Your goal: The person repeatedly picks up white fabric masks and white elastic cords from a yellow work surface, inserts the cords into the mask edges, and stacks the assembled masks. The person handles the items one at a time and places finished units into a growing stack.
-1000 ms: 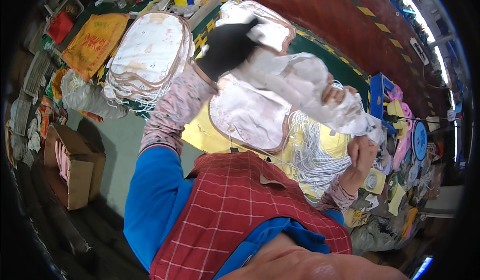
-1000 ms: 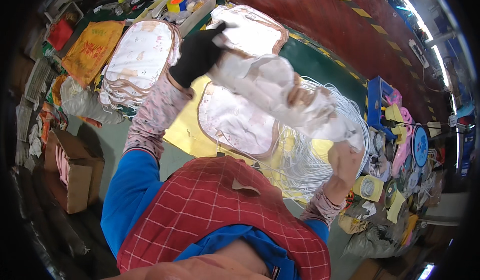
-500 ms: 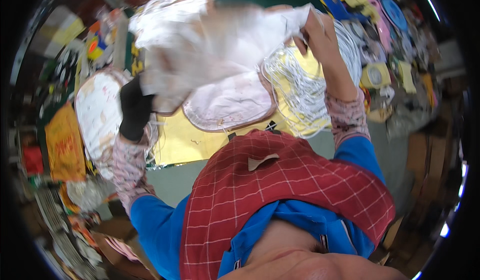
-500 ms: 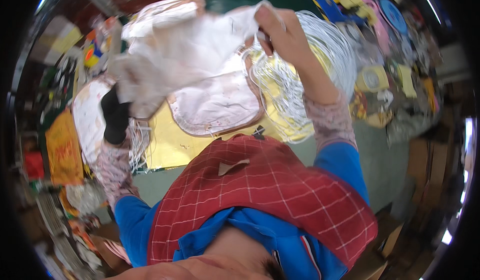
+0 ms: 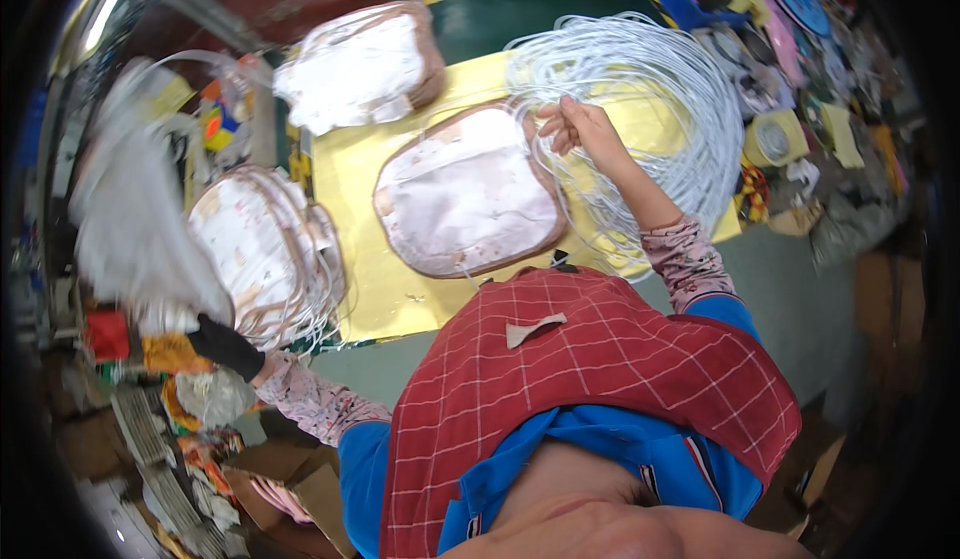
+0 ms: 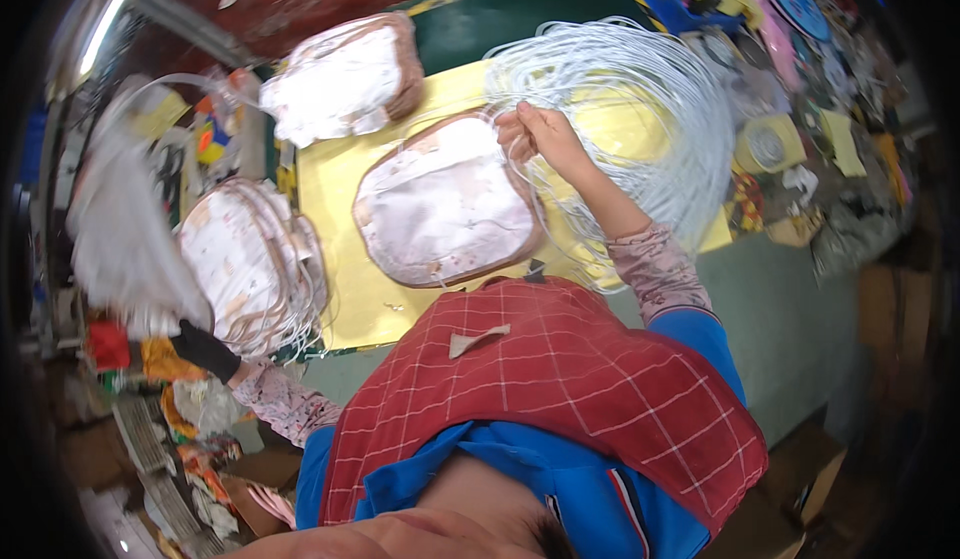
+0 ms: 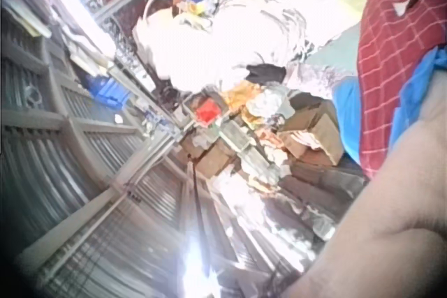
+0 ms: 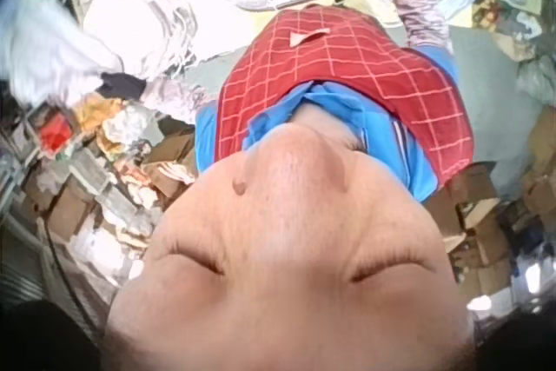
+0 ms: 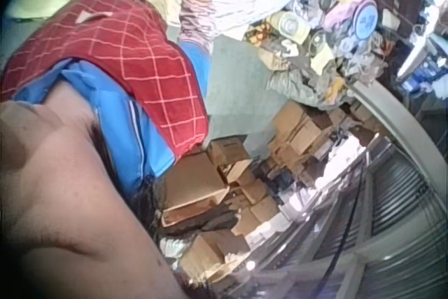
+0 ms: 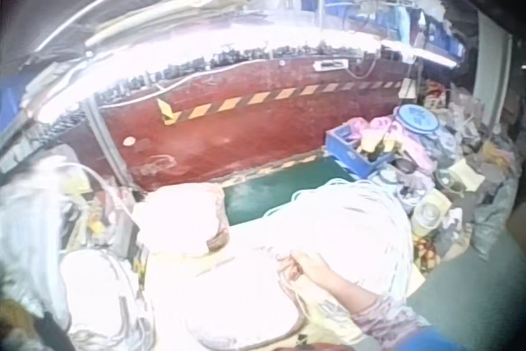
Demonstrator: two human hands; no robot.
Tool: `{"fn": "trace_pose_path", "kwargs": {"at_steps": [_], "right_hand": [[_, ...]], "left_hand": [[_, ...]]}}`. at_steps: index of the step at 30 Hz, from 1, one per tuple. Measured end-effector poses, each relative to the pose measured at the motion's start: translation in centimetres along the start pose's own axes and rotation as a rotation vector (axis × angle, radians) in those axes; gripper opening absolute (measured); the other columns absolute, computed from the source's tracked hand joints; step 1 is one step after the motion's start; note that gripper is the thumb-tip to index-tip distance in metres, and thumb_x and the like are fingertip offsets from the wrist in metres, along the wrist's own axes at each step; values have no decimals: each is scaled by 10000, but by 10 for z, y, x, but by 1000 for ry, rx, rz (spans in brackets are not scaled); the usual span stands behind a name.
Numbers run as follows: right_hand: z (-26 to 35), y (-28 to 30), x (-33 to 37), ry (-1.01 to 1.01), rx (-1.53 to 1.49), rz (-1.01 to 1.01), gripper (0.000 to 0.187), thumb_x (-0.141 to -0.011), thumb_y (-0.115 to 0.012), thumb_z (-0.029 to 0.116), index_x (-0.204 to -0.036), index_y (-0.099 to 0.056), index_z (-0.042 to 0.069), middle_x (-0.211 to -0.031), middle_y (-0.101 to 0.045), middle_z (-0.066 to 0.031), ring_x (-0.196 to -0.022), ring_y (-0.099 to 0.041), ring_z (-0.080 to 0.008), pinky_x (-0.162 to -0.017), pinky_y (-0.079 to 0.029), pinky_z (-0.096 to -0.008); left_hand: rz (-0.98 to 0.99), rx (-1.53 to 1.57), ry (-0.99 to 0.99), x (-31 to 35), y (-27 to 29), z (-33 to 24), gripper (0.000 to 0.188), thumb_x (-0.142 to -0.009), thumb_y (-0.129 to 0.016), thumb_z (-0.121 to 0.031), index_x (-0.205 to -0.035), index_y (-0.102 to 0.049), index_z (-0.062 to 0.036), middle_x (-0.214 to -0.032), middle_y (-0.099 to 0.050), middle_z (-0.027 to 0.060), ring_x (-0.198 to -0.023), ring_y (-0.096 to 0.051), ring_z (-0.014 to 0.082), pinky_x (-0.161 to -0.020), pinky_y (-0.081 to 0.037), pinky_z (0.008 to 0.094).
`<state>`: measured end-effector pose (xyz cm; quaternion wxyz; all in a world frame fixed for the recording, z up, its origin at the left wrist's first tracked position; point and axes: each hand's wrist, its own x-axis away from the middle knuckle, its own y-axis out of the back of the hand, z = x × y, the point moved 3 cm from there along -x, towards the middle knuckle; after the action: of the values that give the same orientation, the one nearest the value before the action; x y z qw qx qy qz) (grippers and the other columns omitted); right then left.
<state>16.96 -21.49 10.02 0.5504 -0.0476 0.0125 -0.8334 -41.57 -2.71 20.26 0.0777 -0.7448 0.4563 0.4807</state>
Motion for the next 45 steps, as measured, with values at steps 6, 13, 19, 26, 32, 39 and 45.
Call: {"fn": "trace_pose_path", "kwargs": {"at_steps": [6,13,19,26,32,39,45], "right_hand": [[73,-53,-73,433,30,119,778,-877,-320,631,-1371,-322,30,-1333,-429,-168,-1198,-465,-272,-967,-387,-374],[151,-72,-61,689,431,199,754,-763,-682,456,-1329,-392,53,-1157,-575,-150,-1063,-559,-212,-913,-436,-324],[149,-92,-77,766,435,391,433,-785,-706,263,-1115,-564,23,-878,-642,-52,-826,-590,-142,-789,-457,-273],[92,-94,-41,103,-95,414,318,-836,-623,194,-1047,-589,-41,-905,-635,-80,-793,-613,-148,-731,-491,-277],[-33,-64,22,-208,-416,201,309,-891,-552,144,-1128,-516,-52,-997,-626,-96,-896,-612,-161,-772,-515,-293],[-65,15,38,-89,-87,-47,347,-901,-547,248,-1157,-534,14,-1002,-625,-64,-865,-593,-124,-721,-477,-255],[-142,170,78,-268,210,-671,244,-860,-576,209,-994,-627,11,-860,-652,-57,-805,-598,-102,-666,-488,-252]], "left_hand": [[527,232,-31,36,-24,-66,487,-786,-604,-9,-1245,-458,62,-1104,-584,181,-1012,-551,256,-890,-408,331],[598,19,-419,46,7,-105,393,-770,-532,10,-1154,-510,91,-1113,-590,148,-1019,-549,205,-878,-414,327],[453,484,64,55,-9,-122,388,-779,-523,-25,-1150,-517,89,-1078,-606,144,-980,-572,227,-850,-432,337],[76,277,99,95,-64,-18,200,-858,-497,-42,-985,-602,72,-927,-627,138,-895,-591,242,-876,-427,376],[186,257,43,171,-104,-19,278,-863,-489,-69,-1085,-542,89,-982,-615,131,-892,-553,187,-781,-441,303],[94,65,260,118,-30,52,287,-905,-445,-67,-1144,-508,79,-1103,-569,192,-997,-550,266,-885,-440,353],[-93,-281,-109,8,-4,2,326,-860,-611,-149,-1096,-567,71,-990,-630,224,-846,-625,261,-772,-493,320]]}}
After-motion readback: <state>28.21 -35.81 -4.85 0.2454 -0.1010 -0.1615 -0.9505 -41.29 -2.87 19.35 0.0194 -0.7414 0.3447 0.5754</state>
